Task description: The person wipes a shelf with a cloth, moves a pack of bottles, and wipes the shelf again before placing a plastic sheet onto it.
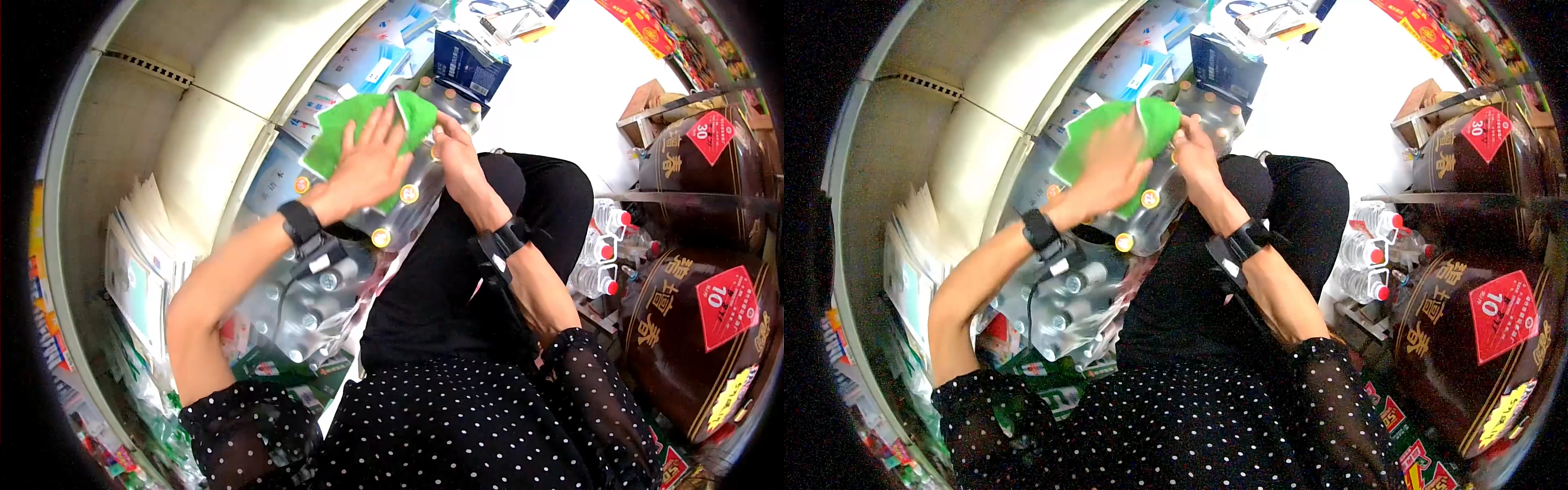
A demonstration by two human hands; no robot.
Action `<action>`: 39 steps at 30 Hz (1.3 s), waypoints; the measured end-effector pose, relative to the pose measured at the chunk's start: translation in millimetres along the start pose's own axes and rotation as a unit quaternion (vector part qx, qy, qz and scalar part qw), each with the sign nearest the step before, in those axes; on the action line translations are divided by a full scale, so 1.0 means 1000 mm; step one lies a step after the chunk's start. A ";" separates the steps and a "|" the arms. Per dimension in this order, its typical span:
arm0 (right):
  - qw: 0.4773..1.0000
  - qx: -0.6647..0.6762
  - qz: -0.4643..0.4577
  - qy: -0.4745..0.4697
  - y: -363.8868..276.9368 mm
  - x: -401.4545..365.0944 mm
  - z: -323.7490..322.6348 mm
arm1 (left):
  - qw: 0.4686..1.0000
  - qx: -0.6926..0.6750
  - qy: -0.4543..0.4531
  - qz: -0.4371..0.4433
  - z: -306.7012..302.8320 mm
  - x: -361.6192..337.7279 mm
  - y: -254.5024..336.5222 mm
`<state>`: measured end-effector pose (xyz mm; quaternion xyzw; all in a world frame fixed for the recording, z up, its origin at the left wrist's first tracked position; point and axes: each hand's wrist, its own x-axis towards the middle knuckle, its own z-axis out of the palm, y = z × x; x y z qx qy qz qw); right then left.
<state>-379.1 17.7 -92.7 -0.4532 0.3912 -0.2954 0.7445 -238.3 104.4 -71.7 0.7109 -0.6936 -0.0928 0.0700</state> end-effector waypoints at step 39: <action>0.954 0.284 0.085 0.043 0.003 0.013 -0.025 | 0.966 0.021 -0.060 0.252 -0.020 0.024 0.028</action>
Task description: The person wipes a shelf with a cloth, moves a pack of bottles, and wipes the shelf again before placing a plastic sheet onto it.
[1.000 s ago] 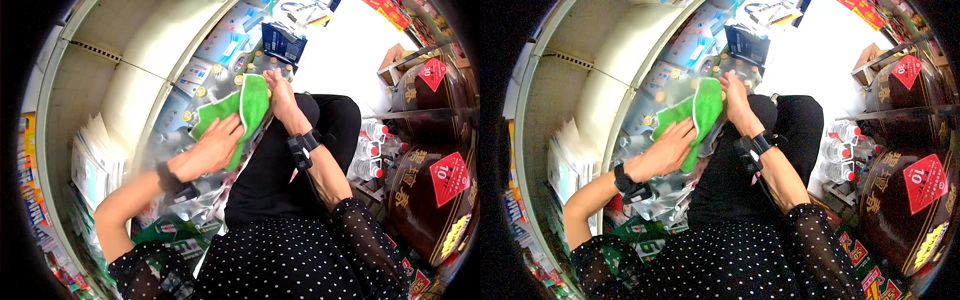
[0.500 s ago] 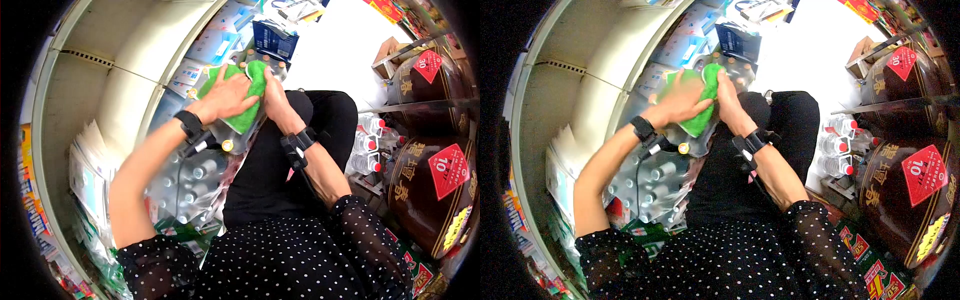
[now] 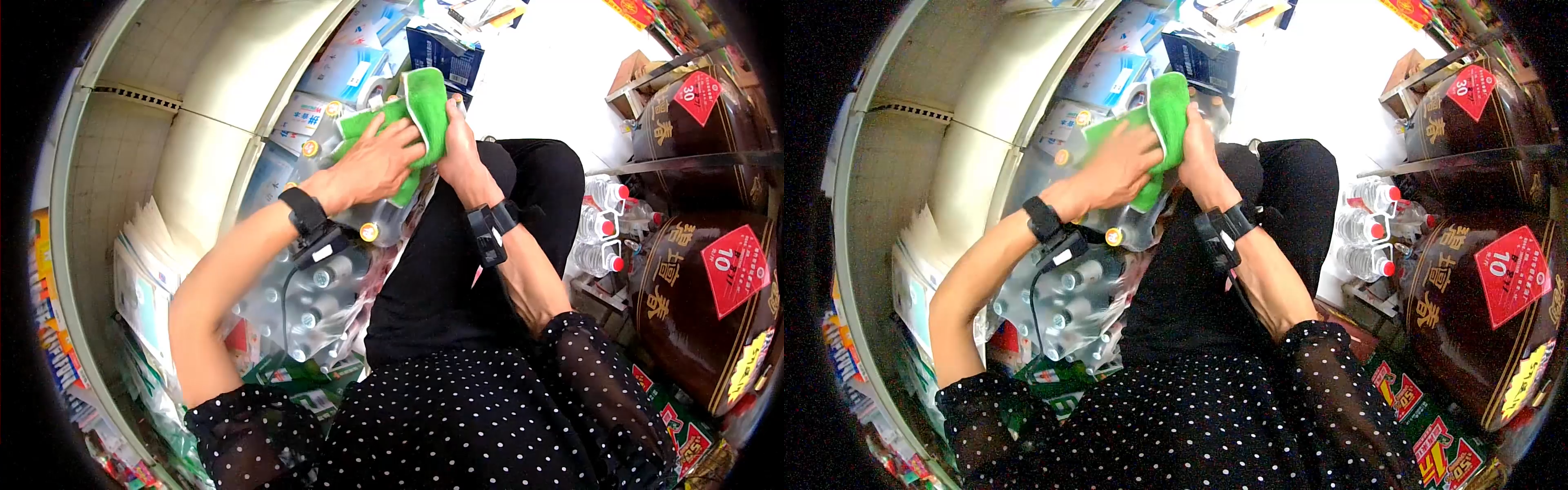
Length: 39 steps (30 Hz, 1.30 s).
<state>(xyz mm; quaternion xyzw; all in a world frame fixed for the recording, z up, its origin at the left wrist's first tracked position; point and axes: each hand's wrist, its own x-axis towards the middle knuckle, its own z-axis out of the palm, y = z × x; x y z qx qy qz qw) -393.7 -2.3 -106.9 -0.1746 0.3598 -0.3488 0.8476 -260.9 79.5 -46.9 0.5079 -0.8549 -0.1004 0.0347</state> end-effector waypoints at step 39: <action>0.895 -0.334 -0.281 -0.092 0.026 -0.057 0.048 | 0.943 0.024 0.066 -0.324 -0.108 -0.250 0.103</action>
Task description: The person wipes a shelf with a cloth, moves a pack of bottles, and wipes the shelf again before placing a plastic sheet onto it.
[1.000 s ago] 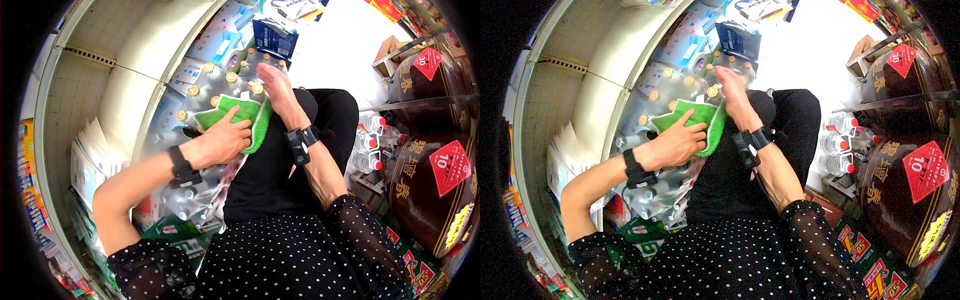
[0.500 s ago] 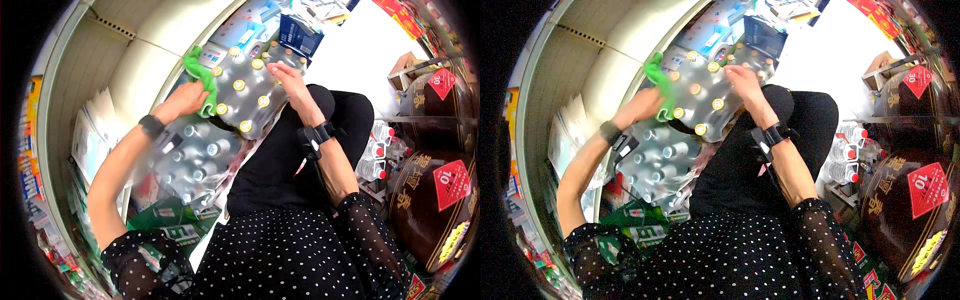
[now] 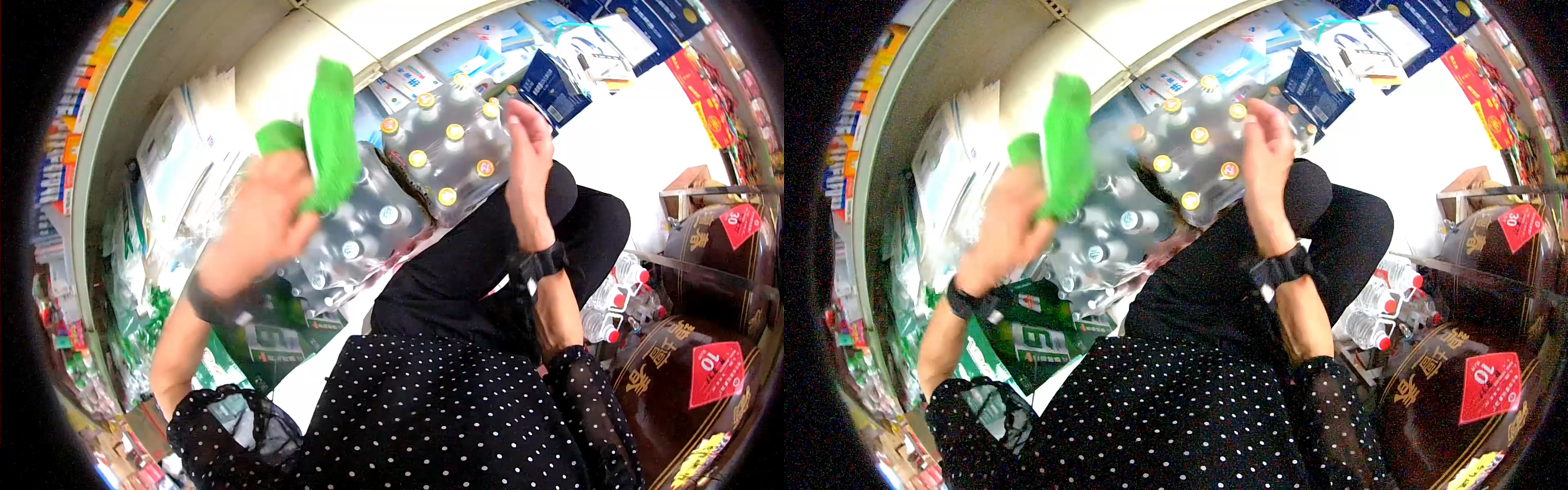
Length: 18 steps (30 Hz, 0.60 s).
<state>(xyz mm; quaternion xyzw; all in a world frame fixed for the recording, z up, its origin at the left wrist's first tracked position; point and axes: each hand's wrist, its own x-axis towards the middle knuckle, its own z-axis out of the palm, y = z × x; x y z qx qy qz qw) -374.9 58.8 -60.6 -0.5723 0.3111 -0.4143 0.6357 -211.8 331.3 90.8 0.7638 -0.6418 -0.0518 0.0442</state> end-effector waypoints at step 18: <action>0.933 -0.003 0.129 -0.336 0.037 -0.118 0.079 | 0.980 0.083 -0.034 -0.175 0.095 0.007 0.025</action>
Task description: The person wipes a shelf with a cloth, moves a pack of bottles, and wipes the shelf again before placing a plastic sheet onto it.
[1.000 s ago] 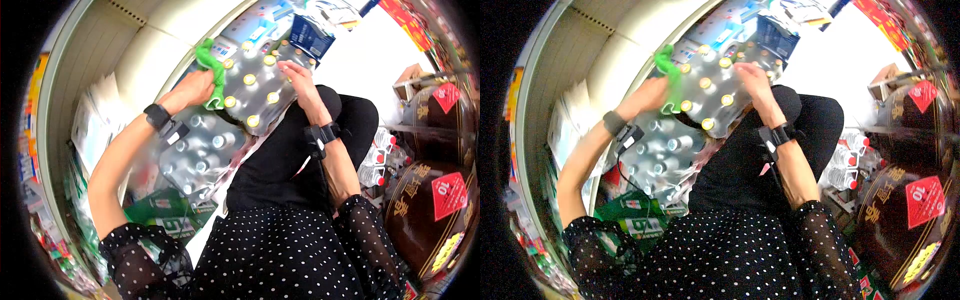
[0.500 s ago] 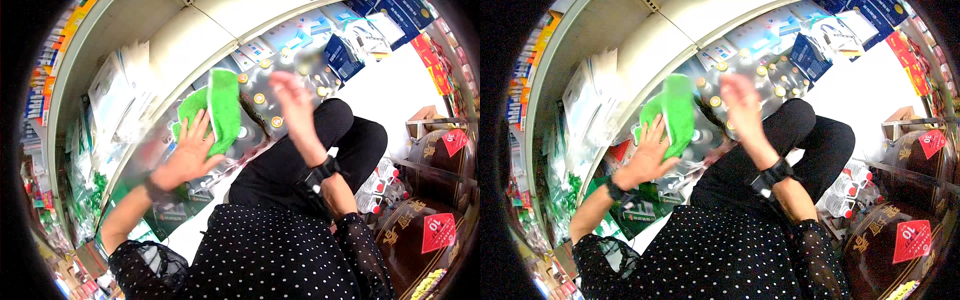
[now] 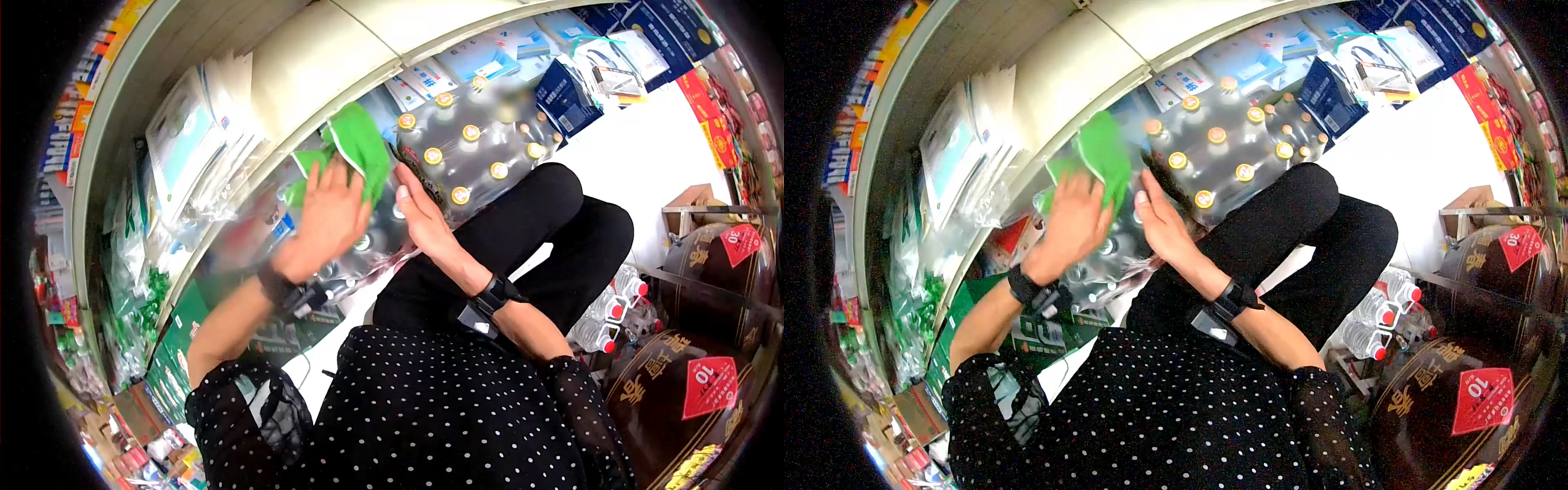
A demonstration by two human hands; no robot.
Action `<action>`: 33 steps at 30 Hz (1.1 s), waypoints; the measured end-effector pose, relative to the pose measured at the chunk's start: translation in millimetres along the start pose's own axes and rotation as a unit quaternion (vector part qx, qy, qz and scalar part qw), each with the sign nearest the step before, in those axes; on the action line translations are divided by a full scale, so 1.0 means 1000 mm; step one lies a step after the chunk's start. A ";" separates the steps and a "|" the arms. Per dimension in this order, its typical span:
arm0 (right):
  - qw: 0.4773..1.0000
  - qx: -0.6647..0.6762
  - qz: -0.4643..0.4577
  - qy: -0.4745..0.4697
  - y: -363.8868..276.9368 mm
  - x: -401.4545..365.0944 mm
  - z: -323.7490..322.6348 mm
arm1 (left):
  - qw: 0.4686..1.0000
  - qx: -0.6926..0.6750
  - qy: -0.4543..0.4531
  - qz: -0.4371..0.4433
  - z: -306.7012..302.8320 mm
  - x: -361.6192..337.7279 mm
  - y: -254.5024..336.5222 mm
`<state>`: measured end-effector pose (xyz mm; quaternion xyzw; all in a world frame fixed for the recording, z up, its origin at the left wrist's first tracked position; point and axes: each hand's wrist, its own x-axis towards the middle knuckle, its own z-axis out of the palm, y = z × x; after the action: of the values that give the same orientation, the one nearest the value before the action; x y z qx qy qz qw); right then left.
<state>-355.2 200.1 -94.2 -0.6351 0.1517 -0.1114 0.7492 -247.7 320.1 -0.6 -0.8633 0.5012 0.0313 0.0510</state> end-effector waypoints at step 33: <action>0.974 -0.199 -0.111 0.008 -0.028 0.007 0.009 | 0.615 -0.638 0.231 -0.401 0.083 -0.052 -0.081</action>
<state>-344.6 200.9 -66.3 -0.7835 0.1052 -0.1662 0.5895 -203.4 414.1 -72.8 -0.7719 -0.0464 0.1189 -0.6229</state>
